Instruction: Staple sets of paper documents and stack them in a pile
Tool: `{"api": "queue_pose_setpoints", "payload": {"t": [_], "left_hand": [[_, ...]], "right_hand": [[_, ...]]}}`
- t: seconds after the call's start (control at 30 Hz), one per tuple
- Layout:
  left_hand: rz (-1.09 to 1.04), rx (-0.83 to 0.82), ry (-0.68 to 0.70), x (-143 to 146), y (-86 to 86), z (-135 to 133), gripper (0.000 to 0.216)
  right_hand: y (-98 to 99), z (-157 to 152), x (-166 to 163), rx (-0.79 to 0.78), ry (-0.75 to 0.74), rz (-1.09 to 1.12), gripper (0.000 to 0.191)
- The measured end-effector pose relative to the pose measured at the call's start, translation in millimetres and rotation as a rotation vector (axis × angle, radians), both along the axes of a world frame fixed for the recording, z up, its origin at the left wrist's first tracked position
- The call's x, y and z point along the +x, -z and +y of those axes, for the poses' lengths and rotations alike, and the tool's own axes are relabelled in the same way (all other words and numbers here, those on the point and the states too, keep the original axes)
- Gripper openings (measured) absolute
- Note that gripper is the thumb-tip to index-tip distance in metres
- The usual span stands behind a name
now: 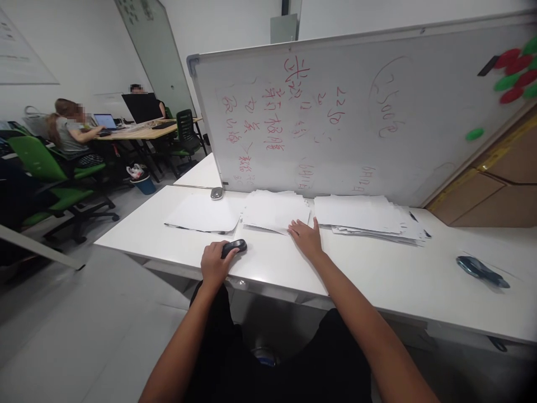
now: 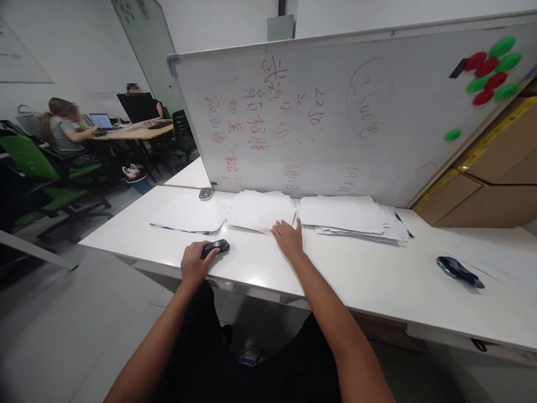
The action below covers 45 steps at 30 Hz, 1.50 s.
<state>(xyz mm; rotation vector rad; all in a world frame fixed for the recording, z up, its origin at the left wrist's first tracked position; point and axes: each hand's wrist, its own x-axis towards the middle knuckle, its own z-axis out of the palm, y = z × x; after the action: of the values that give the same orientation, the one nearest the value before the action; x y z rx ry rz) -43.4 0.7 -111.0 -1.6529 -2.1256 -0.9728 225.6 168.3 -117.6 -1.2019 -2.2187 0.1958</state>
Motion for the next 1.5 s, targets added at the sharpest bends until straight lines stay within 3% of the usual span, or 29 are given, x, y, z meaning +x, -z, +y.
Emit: {"api": "queue_pose_setpoints", "payload": {"t": [0.17,0.43,0.53,0.67,0.9,1.17,1.5], "left_hand": [[0.029,0.017,-0.007,-1,1.6,1,0.036],[0.023,0.034,-0.026,1,1.4,2,0.035],[0.022,0.036,-0.029,1,1.5,2,0.035],[0.024,0.042,-0.032,1,1.8,2,0.035],[0.025,0.040,-0.032,1,2.2,3,0.036],[0.014,0.046,-0.025,2,1.3,2,0.035],[-0.003,0.037,-0.024,2,0.6,2,0.036]], "right_hand": [[9.9,5,-5,0.278,-0.028,-0.122,0.031],[-0.1,12,-5,0.413,0.124,0.081,0.025],[-0.1,16,-7,0.357,0.154,0.114,0.024],[5.6,19,-7,0.205,0.017,0.025,0.028],[5.2,16,-6,0.074,0.004,0.002,0.028],[2.5,12,-5,0.092,0.006,-0.022,0.036],[0.6,11,-6,0.138,-0.028,-0.144,0.024]]}}
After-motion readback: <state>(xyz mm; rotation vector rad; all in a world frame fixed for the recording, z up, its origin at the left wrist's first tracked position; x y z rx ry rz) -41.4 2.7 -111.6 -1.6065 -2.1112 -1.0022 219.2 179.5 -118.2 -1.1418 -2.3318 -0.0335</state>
